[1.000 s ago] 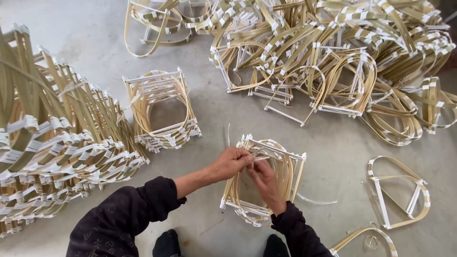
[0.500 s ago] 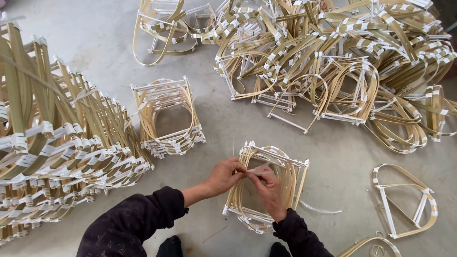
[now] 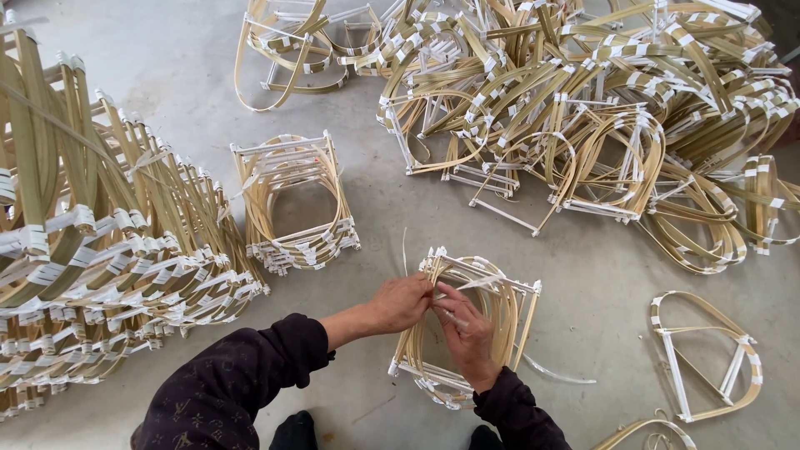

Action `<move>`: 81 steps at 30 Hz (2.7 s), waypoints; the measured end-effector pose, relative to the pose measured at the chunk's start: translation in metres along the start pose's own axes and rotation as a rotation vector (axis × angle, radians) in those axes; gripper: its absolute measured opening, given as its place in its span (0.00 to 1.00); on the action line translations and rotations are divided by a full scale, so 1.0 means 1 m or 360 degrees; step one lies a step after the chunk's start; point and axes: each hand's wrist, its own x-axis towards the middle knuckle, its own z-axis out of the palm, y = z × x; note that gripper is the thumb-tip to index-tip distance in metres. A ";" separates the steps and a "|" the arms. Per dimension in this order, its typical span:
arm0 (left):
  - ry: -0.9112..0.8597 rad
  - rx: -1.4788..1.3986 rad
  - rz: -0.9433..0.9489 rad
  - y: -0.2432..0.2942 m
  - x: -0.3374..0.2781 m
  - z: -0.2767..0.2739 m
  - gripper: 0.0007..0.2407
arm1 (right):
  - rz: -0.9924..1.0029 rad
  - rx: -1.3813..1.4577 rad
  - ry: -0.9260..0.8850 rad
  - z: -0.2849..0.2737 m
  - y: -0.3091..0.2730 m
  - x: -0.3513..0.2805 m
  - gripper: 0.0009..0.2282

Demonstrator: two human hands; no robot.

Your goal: Assembling bamboo furniture frames using strips, adhesive, and hand tools like knives and pliers.

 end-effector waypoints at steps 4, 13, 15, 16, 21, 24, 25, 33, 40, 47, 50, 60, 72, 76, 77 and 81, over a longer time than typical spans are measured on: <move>-0.0045 0.0081 0.0123 0.007 -0.004 -0.010 0.06 | 0.0737 0.0248 -0.0026 0.014 0.043 -0.014 0.06; 0.0082 -0.0081 0.0149 0.009 -0.010 -0.015 0.02 | 0.1081 0.0982 -0.0163 0.028 0.085 -0.028 0.08; 0.0075 -0.0123 0.0120 0.008 -0.010 -0.016 0.03 | 0.1021 0.0698 -0.0263 0.024 0.067 -0.025 0.07; 0.0079 -0.0122 0.0112 0.007 -0.011 -0.016 0.03 | 0.1021 0.0702 -0.0270 0.023 0.069 -0.023 0.07; 0.0139 -0.0245 0.0096 0.005 -0.018 -0.015 0.04 | 0.1591 0.1612 -0.0598 0.010 0.081 -0.013 0.08; 0.0233 -0.0408 0.0177 -0.001 -0.023 -0.007 0.03 | 0.1658 0.1814 -0.0589 0.007 0.079 -0.014 0.08; 0.0227 -0.0411 0.0171 0.004 -0.024 -0.008 0.03 | 0.1666 0.1817 -0.0587 0.007 0.079 -0.014 0.08; 0.0377 -0.0348 0.0013 -0.002 -0.024 0.009 0.07 | 0.1589 0.1688 -0.0438 0.004 0.057 -0.007 0.09; 0.0016 -0.0012 -0.0041 -0.013 -0.029 -0.003 0.06 | 0.1191 0.1190 0.0179 0.019 0.146 -0.036 0.05; -0.0186 0.0348 0.0159 0.057 -0.039 -0.023 0.16 | 0.1013 0.1303 0.0535 -0.011 0.056 -0.012 0.03; -0.0107 0.0280 0.0453 0.066 -0.024 0.002 0.17 | 0.0820 0.1576 0.0634 -0.059 0.006 0.010 0.05; -0.1046 0.1089 0.0038 -0.012 0.087 0.151 0.19 | 0.1160 -0.0174 -0.0131 -0.117 0.185 -0.085 0.09; -0.1056 0.1693 0.0161 -0.062 0.086 0.204 0.16 | 0.1463 -0.0534 -0.1089 -0.127 0.205 -0.153 0.07; -0.1222 0.1518 0.0131 -0.061 0.081 0.215 0.12 | 0.1706 0.0177 -0.0819 -0.180 0.197 -0.150 0.06; -0.1210 0.1532 0.0173 -0.049 0.083 0.211 0.14 | 0.1824 0.0617 -0.0564 -0.190 0.189 -0.147 0.06; -0.1601 0.1207 -0.0094 -0.047 0.090 0.209 0.17 | 0.1663 0.1654 0.0125 -0.195 0.157 -0.129 0.11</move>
